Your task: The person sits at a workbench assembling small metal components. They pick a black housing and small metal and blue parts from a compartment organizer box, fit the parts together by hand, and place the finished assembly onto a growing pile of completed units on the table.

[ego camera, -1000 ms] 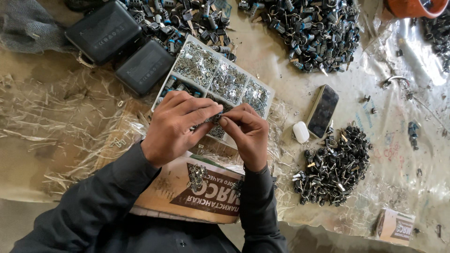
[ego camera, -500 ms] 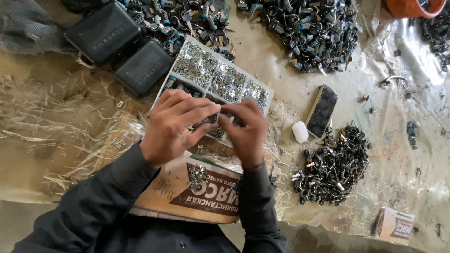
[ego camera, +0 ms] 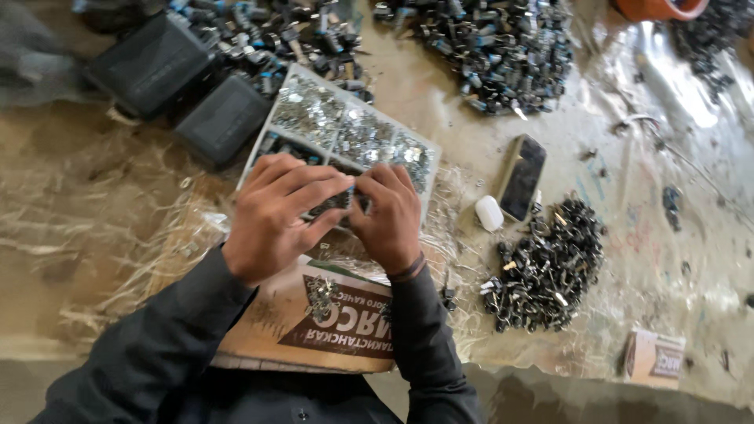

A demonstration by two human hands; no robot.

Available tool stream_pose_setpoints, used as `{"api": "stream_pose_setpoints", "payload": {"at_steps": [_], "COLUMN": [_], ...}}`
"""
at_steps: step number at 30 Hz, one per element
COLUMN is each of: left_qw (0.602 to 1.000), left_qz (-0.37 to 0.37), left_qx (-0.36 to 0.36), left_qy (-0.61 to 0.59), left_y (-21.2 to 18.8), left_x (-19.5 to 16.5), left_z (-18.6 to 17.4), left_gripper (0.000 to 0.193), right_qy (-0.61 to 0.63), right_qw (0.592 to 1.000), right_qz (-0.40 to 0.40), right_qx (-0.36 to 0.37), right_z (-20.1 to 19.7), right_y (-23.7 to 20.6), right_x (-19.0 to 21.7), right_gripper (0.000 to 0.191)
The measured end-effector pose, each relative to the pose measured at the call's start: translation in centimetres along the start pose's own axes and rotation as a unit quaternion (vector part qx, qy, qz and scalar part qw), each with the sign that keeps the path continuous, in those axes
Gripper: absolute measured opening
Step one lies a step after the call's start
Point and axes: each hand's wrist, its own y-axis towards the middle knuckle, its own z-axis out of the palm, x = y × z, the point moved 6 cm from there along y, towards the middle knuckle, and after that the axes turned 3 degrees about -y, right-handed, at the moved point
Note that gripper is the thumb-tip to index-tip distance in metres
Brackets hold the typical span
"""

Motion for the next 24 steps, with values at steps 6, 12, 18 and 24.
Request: {"api": "stream_pose_setpoints", "payload": {"at_steps": [6, 12, 18, 24], "left_qw": [1.0, 1.0, 1.0, 1.0], "left_qz": [0.001, 0.005, 0.003, 0.004], "left_qx": [-0.012, -0.018, -0.017, -0.004], "left_qy": [-0.01, -0.002, 0.001, -0.002], "left_y": [0.3, 0.1, 0.0, -0.1], "left_x": [-0.5, -0.3, -0.1, 0.0], "left_z": [-0.3, -0.4, -0.2, -0.1], "left_gripper": [0.038, 0.038, 0.038, 0.04], "right_qy": [0.118, 0.407, 0.437, 0.439], "right_qw": [0.984, 0.904, 0.891, 0.887], "right_qz": [0.071, 0.127, 0.123, 0.133], "right_qx": [-0.109, 0.013, 0.028, 0.046], "right_z": [-1.6, 0.1, 0.2, 0.2], "right_y": [-1.6, -2.7, -2.5, -2.3], "right_x": [-2.3, -3.4, -2.7, -2.9], "right_gripper": [0.01, 0.01, 0.011, 0.011]}}
